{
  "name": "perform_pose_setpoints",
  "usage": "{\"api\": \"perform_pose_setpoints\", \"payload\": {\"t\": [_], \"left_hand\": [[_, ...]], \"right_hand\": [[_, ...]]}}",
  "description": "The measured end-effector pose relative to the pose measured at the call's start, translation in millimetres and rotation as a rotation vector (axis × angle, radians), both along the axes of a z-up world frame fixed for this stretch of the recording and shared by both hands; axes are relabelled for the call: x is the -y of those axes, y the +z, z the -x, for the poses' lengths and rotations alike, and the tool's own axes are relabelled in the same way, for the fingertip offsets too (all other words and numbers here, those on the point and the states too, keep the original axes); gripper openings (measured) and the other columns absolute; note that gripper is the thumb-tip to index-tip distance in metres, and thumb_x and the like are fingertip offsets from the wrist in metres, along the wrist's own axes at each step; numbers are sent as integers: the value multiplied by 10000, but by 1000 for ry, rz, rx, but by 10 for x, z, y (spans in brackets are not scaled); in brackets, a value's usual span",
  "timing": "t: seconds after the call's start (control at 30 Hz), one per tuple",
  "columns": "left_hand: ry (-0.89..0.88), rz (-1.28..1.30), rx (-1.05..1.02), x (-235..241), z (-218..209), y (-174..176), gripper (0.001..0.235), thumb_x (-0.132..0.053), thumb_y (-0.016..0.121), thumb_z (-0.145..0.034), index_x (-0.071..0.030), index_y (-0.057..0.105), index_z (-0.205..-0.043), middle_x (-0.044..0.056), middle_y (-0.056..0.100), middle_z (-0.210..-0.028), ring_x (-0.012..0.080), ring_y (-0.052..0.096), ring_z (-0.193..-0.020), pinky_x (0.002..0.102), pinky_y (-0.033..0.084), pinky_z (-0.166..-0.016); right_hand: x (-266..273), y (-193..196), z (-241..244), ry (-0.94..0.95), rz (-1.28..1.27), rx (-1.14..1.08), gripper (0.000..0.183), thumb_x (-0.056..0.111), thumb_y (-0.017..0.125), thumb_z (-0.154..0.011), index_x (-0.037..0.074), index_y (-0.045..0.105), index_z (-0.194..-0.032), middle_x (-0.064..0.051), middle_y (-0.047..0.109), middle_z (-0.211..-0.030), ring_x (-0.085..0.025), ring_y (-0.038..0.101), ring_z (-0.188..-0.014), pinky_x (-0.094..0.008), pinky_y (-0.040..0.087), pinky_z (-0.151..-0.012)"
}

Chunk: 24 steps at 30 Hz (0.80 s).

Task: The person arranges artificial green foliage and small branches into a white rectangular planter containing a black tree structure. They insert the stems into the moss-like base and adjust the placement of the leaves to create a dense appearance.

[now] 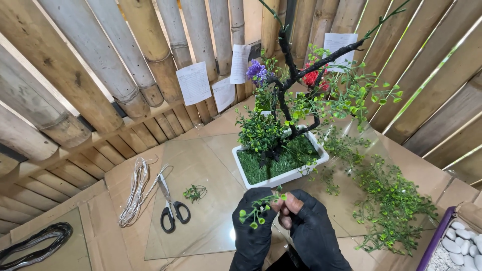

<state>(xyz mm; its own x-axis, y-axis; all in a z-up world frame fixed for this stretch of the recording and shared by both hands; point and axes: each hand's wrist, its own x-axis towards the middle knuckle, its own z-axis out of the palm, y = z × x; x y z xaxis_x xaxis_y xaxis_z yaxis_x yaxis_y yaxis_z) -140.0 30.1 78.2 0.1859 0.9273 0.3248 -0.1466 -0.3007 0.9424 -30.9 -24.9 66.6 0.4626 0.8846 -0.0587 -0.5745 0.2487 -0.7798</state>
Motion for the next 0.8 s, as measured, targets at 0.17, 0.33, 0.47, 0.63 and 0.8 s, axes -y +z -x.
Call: {"api": "perform_pose_setpoints", "payload": {"t": [0.17,0.33,0.47,0.63,0.8], "left_hand": [[16,-47,272,-431,-232,123,104,-159,768,-885,-68,769,-934,82,788,-935,231,754,-877,369,634,-792],[29,166,483,-703,-348,651,166,-69,747,-897,41,807,-1006,81,681,-727,179,638,-648,300,511,-595],[26,100,435,-748,-304,796,175,-99,740,-908,33,802,-1005,133,711,-698,195,613,-589,301,525,-575],[-29,10,410,-1082,-289,862,109,-86,746,-917,-15,795,-984,69,705,-722,173,650,-635,281,533,-587],[-188,20,358,-1627,-498,787,156,-157,770,-908,-29,812,-987,75,732,-722,144,608,-604,277,516,-613]], "right_hand": [[124,-29,-157,-66,83,-13,310,105,607,-979,-187,678,-1052,-196,558,-817,-284,470,-569,-389,380,-560],[259,-356,-462,-175,110,-67,292,77,623,-947,-196,664,-1043,-239,554,-821,-317,449,-574,-411,364,-561],[375,-618,-752,-226,71,-102,271,57,596,-968,-199,623,-1055,-255,502,-847,-335,410,-608,-426,329,-565],[457,-650,-860,-228,62,-105,274,101,577,-1004,-169,609,-1044,-207,462,-863,-314,387,-622,-418,309,-593],[494,-775,-903,-237,79,-83,258,93,584,-990,-157,624,-1041,-230,487,-860,-311,407,-622,-394,321,-561]]}}
